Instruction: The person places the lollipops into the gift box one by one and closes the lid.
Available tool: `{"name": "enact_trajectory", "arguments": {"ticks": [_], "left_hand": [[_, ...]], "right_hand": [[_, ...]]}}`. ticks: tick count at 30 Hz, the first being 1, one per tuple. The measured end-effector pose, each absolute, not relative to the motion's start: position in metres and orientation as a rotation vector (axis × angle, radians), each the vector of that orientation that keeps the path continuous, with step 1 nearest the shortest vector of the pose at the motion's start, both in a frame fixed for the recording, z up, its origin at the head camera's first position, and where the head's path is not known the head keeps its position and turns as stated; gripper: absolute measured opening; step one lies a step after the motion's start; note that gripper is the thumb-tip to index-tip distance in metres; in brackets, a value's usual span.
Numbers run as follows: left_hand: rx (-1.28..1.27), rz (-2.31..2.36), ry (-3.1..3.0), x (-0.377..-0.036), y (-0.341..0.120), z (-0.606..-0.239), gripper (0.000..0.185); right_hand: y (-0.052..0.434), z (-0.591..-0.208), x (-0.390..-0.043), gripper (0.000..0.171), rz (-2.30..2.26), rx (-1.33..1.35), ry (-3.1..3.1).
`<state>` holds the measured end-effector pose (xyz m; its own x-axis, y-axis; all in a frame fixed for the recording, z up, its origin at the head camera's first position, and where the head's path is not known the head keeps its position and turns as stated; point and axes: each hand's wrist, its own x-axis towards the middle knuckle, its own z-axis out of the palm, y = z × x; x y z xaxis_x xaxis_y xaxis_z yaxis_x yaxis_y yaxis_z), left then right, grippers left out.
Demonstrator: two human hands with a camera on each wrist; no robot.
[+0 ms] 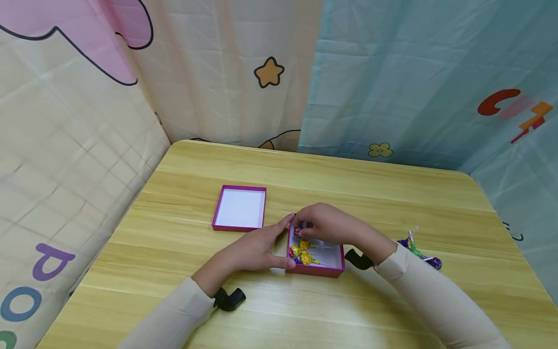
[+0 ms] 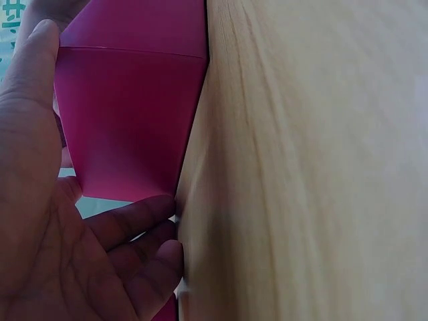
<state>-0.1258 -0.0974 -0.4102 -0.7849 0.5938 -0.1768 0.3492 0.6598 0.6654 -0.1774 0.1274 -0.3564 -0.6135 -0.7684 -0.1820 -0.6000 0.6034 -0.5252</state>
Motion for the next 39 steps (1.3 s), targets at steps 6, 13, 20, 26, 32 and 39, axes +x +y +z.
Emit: {"name": "enact_trajectory", "arguments": {"ticks": [6,13,20,26,32,39], "left_hand": [[0.738,0.885,2.492,-0.125,-0.097,-0.409,0.107],[0.743,0.896,2.495,-0.126,-0.097,-0.411,0.107],[0.745,0.891,2.503,-0.126,-0.097,-0.412,0.106],[0.75,0.881,2.506,-0.126,-0.097,-0.412,0.106],[0.748,0.884,2.503,-0.127,-0.097,-0.411,0.107],[0.74,0.892,2.502,-0.126,-0.097,-0.41,0.107]], "right_hand": [[0.124,-0.362,-0.172,0.012,-0.556,-1.116,2.509],[0.121,-0.368,-0.17,0.008,-0.506,-1.149,2.603],[0.119,-0.373,-0.167,0.005,-0.505,-1.101,2.619],[0.118,-0.378,-0.168,0.006,-0.499,-1.06,2.617],[0.118,-0.383,-0.169,0.004,-0.54,-1.048,2.592],[0.119,-0.382,-0.169,0.003,-0.552,-1.036,2.563]]}}
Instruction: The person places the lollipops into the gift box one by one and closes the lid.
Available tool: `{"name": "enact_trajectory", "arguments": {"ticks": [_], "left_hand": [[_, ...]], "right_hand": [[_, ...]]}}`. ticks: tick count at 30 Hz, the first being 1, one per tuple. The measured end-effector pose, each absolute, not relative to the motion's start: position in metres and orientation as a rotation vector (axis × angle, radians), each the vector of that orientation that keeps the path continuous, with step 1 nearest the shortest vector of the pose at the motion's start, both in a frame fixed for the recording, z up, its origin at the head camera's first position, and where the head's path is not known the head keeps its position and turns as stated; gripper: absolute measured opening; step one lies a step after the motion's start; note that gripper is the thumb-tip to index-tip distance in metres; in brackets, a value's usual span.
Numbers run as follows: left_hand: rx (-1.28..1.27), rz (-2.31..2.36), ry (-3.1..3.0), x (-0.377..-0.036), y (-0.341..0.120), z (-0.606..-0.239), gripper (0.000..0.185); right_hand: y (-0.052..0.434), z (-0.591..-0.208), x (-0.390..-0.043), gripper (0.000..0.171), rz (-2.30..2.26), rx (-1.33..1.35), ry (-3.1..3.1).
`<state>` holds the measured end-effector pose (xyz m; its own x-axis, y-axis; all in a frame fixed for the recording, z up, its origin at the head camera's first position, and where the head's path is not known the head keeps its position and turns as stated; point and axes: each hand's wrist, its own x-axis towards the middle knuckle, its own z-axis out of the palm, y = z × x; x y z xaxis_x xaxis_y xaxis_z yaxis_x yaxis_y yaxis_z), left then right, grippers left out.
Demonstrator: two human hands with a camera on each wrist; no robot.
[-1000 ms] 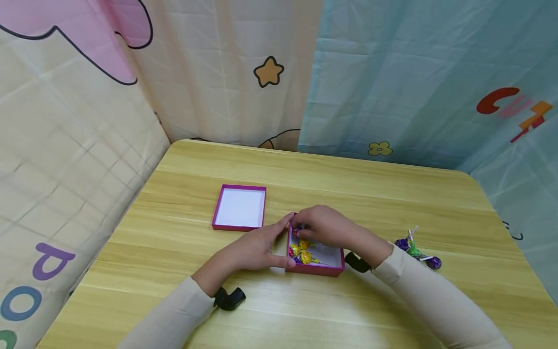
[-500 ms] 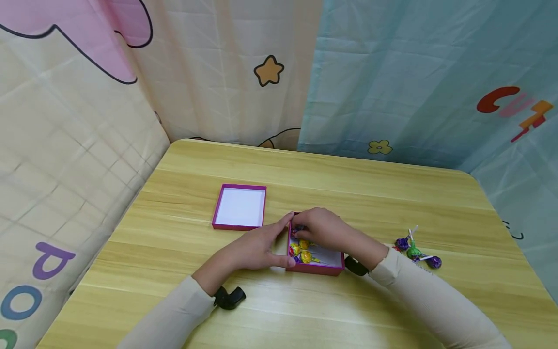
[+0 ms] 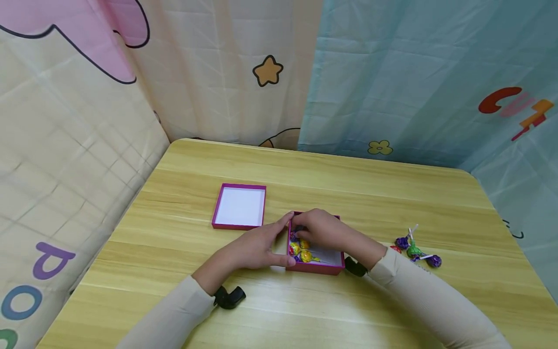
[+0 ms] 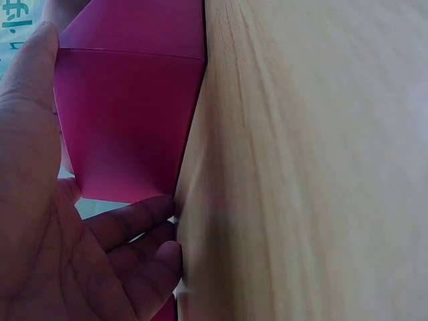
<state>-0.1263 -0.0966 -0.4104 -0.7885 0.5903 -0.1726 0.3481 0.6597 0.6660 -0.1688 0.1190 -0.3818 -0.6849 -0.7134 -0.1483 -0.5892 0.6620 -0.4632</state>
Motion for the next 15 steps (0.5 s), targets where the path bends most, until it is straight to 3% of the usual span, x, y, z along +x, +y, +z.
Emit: {"name": "enact_trajectory", "arguments": {"ticks": [15], "left_hand": [[0.721,0.88,2.504,-0.126,-0.096,-0.41,0.108]], "right_hand": [[0.136,-0.366,-0.168,0.018,-0.658,-0.952,2.533]]}}
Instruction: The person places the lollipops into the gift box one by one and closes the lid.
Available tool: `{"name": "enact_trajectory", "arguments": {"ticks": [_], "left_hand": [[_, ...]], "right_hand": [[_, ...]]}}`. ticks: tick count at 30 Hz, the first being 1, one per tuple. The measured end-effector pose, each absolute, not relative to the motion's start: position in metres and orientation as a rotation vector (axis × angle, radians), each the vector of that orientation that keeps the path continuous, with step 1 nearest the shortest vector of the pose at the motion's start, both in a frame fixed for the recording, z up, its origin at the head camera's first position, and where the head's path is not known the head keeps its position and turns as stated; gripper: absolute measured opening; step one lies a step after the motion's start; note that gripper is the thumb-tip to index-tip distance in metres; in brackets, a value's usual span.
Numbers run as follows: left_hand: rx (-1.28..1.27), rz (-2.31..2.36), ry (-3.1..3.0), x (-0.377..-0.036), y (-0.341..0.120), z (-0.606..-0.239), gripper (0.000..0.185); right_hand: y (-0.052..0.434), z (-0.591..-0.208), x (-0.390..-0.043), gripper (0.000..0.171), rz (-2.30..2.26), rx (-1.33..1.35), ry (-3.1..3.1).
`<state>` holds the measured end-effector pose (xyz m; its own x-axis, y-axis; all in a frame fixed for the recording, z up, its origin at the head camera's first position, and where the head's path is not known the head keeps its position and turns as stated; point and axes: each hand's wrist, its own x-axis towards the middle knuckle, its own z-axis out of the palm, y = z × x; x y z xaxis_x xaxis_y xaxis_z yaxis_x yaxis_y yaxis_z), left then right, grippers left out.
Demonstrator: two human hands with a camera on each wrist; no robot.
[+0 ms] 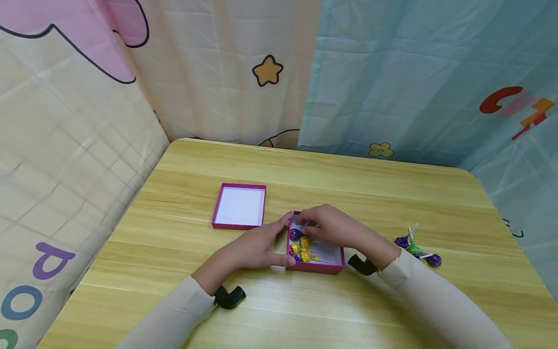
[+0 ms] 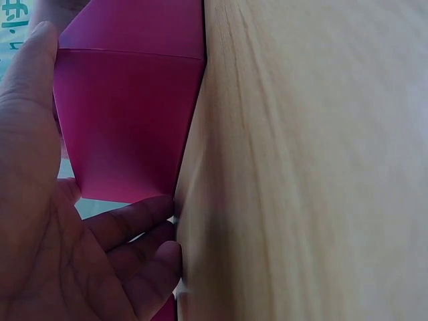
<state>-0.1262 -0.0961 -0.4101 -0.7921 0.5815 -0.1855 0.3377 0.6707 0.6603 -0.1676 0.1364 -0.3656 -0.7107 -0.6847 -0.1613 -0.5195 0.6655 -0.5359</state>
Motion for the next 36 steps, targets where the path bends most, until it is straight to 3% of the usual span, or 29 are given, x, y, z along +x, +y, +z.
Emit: {"name": "enact_trajectory", "arguments": {"ticks": [17,36], "left_hand": [[0.705,0.853,2.527,-0.126,-0.095,-0.411,0.111],[0.697,0.854,2.526,-0.127,-0.094,-0.411,0.111]], "right_hand": [[0.234,-0.324,-0.163,0.024,-0.928,-0.8,2.463],[0.33,-0.323,-0.143,0.028,-0.88,-0.633,2.494]]}}
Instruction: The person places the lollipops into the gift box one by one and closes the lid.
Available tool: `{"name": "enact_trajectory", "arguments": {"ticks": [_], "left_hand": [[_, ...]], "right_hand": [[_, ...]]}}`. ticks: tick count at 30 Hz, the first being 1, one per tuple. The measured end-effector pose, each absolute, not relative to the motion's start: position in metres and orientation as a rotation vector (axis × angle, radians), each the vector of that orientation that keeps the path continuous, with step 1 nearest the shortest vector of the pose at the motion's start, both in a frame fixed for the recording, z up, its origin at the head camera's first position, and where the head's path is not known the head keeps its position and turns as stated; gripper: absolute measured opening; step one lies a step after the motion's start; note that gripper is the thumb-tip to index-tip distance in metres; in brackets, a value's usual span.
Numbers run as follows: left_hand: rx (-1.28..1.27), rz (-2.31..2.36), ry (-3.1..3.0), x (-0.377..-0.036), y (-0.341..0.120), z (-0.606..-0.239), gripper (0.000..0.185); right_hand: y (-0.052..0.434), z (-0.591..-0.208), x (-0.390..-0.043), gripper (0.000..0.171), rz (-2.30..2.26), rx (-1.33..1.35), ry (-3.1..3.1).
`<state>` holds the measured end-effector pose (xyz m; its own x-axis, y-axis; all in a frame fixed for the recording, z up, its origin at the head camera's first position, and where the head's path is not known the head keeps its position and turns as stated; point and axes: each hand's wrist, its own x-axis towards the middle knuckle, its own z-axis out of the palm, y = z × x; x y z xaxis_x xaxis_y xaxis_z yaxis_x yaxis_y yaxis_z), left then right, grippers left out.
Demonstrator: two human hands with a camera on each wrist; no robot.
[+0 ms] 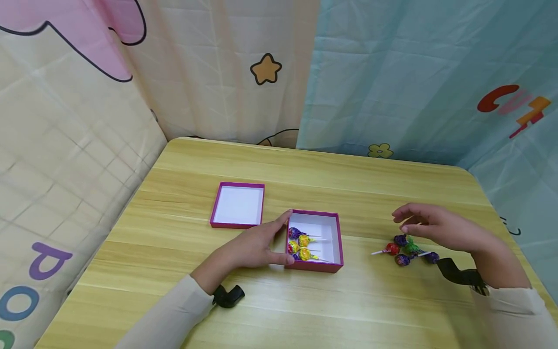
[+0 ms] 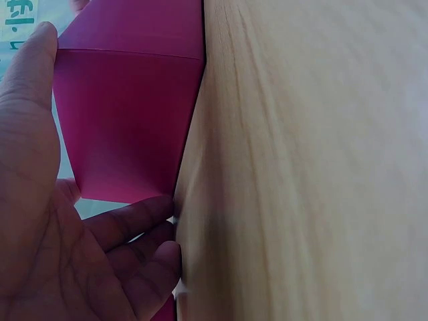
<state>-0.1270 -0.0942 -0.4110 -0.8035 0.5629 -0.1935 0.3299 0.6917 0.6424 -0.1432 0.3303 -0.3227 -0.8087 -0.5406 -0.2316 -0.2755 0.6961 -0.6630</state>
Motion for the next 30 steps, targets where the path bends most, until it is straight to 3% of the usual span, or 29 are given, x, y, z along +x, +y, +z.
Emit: {"name": "enact_trajectory", "arguments": {"ticks": [30], "left_hand": [[0.694,0.861,2.52,-0.127,-0.094,-0.412,0.111]], "right_hand": [[0.343,-0.35,-0.159,0.032,-0.655,-0.54,2.484]]}}
